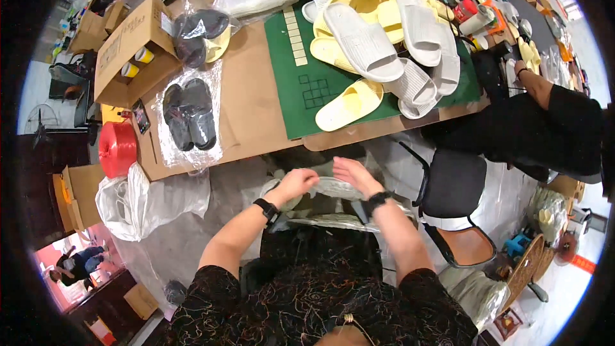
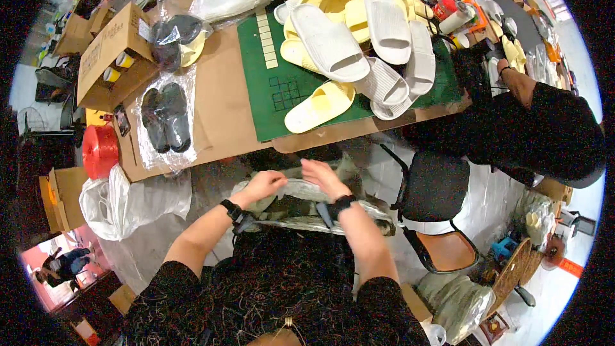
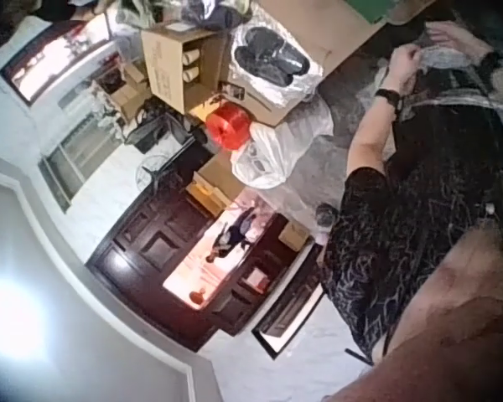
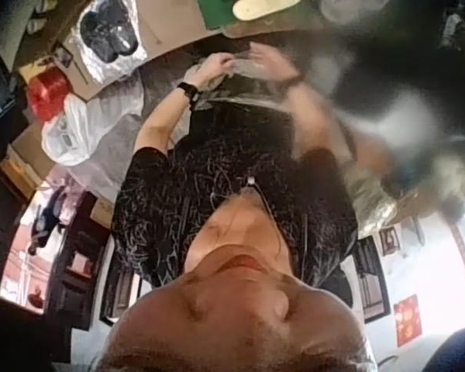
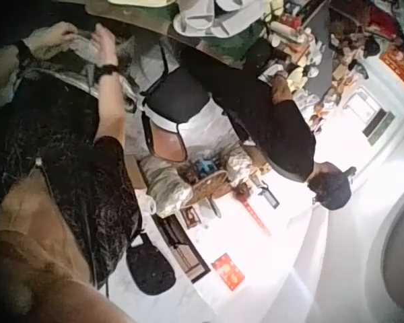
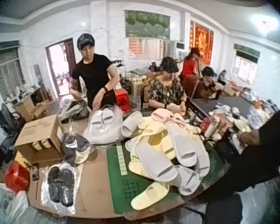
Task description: The recorder is sorting and packing sandals into bags and boxes in a manufacturing environment.
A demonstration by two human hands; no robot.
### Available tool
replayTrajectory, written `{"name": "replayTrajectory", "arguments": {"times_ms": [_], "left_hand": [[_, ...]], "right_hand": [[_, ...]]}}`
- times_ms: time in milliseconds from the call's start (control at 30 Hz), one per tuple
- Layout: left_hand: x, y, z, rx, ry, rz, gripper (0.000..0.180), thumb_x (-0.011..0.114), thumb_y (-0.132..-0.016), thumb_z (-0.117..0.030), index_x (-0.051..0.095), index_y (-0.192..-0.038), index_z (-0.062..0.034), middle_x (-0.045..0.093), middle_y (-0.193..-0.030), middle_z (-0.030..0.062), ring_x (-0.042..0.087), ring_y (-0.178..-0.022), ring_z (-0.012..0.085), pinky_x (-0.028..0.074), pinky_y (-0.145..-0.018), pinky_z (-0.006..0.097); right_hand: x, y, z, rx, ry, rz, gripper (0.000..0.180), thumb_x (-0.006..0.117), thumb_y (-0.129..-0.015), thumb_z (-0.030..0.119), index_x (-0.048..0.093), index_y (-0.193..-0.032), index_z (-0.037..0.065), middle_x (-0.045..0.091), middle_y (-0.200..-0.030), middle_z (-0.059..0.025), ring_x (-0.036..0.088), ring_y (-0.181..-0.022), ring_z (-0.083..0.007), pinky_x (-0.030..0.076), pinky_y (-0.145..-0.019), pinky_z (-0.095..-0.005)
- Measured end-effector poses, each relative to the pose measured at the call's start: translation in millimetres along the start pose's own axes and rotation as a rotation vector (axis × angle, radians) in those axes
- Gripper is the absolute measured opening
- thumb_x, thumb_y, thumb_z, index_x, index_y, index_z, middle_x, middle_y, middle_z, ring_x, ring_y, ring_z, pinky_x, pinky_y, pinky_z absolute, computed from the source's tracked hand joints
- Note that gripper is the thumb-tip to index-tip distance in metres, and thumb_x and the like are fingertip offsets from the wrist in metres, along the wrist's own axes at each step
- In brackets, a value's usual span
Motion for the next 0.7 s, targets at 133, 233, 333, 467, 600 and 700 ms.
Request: {"name": "replayTrajectory", "arguments": {"times_ms": [133,233,333,467,600,700], "left_hand": [[-29.1,-5.9,15.3,0.004,0.065,-0.177,0.028,0.07,-0.079,-0.031,0.069,-0.089,-0.0057,0.065,-0.082,0.0123,0.062,-0.074,0.0262,0.048,-0.066,0.035],[-43.3,-9.8,37.8,-0.011,-0.028,-0.185,0.03,0.07,-0.076,-0.03,0.068,-0.091,-0.0039,0.064,-0.088,0.0111,0.062,-0.079,0.029,0.049,-0.069,0.037],[-48.7,-19.9,40.3,-0.081,-0.167,-0.332,0.027,0.07,-0.075,-0.029,0.069,-0.087,-0.0046,0.064,-0.088,0.0123,0.062,-0.081,0.0314,0.049,-0.07,0.04],[-62.8,-32.0,51.9,-0.17,-0.248,-0.589,0.027,0.07,-0.074,-0.031,0.068,-0.081,-0.0048,0.064,-0.08,0.0164,0.063,-0.077,0.0356,0.05,-0.069,0.044],[-75.6,-50.2,64.1,-0.204,-0.242,-0.655,0.03,0.07,-0.073,-0.032,0.067,-0.079,-0.0032,0.063,-0.077,0.0188,0.061,-0.075,0.0388,0.049,-0.066,0.046],[-92.2,-71.2,83.3,-0.212,-0.215,-0.651,0.028,0.066,-0.076,-0.028,0.066,-0.079,-0.0004,0.063,-0.076,0.0214,0.06,-0.075,0.0412,0.048,-0.064,0.047]], "right_hand": [[31.4,-45.9,3.5,-0.046,-0.586,-0.124,0.049,0.06,-0.088,0.026,0.043,-0.127,0.001,0.049,-0.13,-0.0146,0.047,-0.12,-0.0266,0.041,-0.099,-0.0382],[45.6,-55.3,6.8,-0.044,-0.757,-0.131,0.02,0.06,-0.085,0.017,0.056,-0.099,0.004,0.06,-0.107,-0.0112,0.055,-0.106,-0.0252,0.046,-0.087,-0.0349],[43.6,-63.5,11.2,0.014,-0.834,-0.123,0.011,0.057,-0.079,0.007,0.052,-0.07,0.009,0.052,-0.063,-0.003,0.053,-0.065,-0.0194,0.04,-0.055,-0.0282],[59.5,-57.9,22.6,0.021,-0.86,-0.208,0.022,0.052,-0.075,0.002,0.036,-0.061,0.01,0.035,-0.059,-0.0014,0.033,-0.052,-0.0144,0.026,-0.044,-0.0268],[63.3,-47.7,27.7,0.045,-0.889,-0.227,0.025,0.051,-0.073,0.0,0.034,-0.059,0.01,0.03,-0.057,-0.0008,0.031,-0.049,-0.0141,0.026,-0.044,-0.0255],[67.2,-42.7,24.5,0.045,-0.896,-0.188,0.02,0.05,-0.069,-0.003,0.035,-0.063,0.008,0.035,-0.059,-0.0037,0.036,-0.05,-0.0164,0.028,-0.043,-0.0266]]}}
Point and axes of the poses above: each hand's wrist, its own y-axis away from the middle knuckle, its own x-axis out of the palm, z = x × y, the point moved 4 cm from there along -y, towards the middle knuckle
